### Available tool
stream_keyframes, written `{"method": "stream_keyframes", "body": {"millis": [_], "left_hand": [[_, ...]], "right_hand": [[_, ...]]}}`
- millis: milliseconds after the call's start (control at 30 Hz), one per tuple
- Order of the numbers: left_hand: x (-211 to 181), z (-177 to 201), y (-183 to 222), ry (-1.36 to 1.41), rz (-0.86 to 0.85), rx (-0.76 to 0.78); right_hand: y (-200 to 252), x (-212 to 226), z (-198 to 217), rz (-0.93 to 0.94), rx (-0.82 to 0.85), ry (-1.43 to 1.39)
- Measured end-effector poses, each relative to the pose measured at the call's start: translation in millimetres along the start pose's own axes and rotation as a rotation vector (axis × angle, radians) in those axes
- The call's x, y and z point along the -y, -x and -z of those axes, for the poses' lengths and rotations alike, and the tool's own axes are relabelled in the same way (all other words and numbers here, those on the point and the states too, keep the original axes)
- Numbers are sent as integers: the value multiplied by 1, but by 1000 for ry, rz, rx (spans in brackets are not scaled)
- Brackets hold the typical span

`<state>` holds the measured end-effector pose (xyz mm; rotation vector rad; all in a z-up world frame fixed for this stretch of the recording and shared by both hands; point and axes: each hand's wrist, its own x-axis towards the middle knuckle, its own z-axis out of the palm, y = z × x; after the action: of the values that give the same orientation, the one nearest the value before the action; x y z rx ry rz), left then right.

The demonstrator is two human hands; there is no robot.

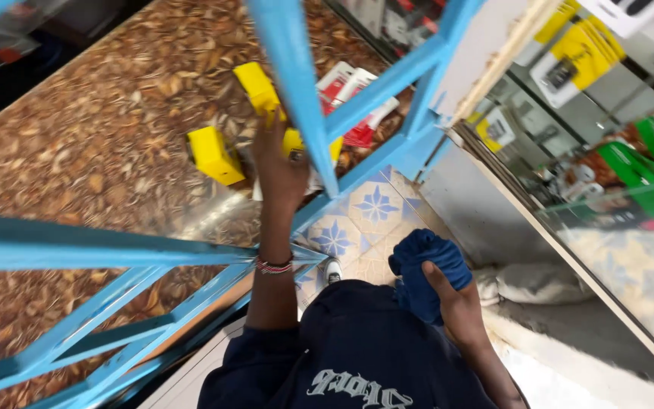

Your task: Organizing and inspecting small electronic accessory boxes and packages in a storage area

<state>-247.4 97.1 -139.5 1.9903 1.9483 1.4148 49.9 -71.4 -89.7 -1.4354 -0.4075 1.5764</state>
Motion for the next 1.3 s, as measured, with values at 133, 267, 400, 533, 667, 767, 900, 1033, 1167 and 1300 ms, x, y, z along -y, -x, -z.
{"method": "stream_keyframes", "body": {"millis": [133,267,400,533,667,767,900,1033,1167,1300], "left_hand": [[-106,64,10,630,233,-216],[-148,33,81,512,-11,-405],[-232,-39,34,1045,-43,496],[-220,-223,7,1685,624,926],[-222,-339,-41,1878,1037,773],[-228,-358,-50,1896,1082,632],[-228,-346,-41,1759,1297,481],[-230,-333,-34,1735,1311,457],[-240,-303,-36,1650,1207,510],[-240,-296,-32,1656,913,528]], "right_hand": [[-5,-2,28,39,-78,-41],[-21,-13,68,121,-228,-130],[-4,2,63,268,-333,-131],[3,6,64,325,-359,-110],[20,9,55,163,-344,-223],[25,8,64,69,-331,-262],[16,-8,88,70,-451,-397],[16,1,97,70,-481,-352],[8,-2,99,128,-456,-297],[10,4,82,101,-412,-294]]}}
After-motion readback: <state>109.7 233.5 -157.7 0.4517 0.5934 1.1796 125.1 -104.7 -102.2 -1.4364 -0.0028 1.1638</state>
